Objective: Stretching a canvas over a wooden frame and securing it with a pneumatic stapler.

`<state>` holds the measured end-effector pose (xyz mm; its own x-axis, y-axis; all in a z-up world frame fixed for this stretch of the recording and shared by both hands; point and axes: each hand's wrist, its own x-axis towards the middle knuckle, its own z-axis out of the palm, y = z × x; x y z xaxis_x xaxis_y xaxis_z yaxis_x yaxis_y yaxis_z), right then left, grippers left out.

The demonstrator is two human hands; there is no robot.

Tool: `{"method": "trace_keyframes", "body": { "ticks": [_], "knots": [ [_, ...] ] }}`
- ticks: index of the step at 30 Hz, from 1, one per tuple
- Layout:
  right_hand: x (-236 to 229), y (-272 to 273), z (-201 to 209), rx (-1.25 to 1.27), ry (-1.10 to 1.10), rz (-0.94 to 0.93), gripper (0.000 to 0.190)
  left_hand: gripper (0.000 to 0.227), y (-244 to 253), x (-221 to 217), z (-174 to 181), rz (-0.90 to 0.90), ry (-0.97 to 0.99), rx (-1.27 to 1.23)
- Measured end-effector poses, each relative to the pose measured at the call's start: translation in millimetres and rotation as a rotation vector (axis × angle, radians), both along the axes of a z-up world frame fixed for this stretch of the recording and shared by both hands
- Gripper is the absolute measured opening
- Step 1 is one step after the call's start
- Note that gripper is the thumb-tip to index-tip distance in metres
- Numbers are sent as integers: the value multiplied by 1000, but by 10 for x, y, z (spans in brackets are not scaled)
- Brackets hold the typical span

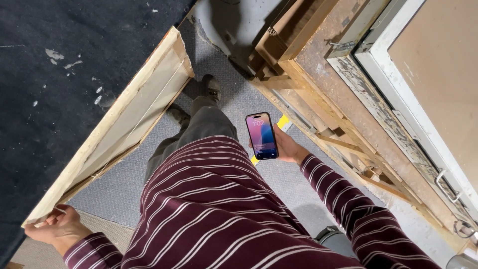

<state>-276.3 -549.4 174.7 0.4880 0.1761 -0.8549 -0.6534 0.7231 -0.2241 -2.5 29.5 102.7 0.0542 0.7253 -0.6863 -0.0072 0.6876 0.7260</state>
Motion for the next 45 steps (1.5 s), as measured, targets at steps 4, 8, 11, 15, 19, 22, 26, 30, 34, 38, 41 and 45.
{"method": "trace_keyframes", "body": {
  "ticks": [4,8,11,15,19,22,26,30,34,38,41,45],
  "knots": [
    [-115,-51,-85,9,-35,54,92,45,171,-24,-195,-26,31,-17],
    [29,45,-19,-317,74,747,73,19,544,-18,-588,-187,27,-91],
    [-189,106,-358,-517,-90,1123,50,20,657,-131,-873,-374,-44,-55],
    [-374,95,-739,-595,-146,958,54,29,286,-113,-622,-273,-64,94],
    [131,252,-445,-698,-144,842,66,34,526,-215,-978,-206,-59,91],
    [403,253,-510,-747,-265,877,75,42,562,-232,-1135,-201,-90,37],
    [597,212,-485,-694,-152,911,66,44,221,-91,-739,-131,-7,134],
    [660,143,-207,-843,-253,972,55,45,32,-70,-698,-83,-23,67],
    [879,315,-49,-838,-163,869,51,41,-210,-105,-980,-112,-141,-71],
    [820,257,-427,-893,-57,1004,49,20,-978,-34,-74,-305,-43,7],
    [611,-38,-897,-921,-44,1061,52,21,-1269,-42,-104,-437,48,56],
    [254,-239,-1355,-878,-145,1015,54,26,-1576,-8,-208,-612,103,-19]
  ]
}}
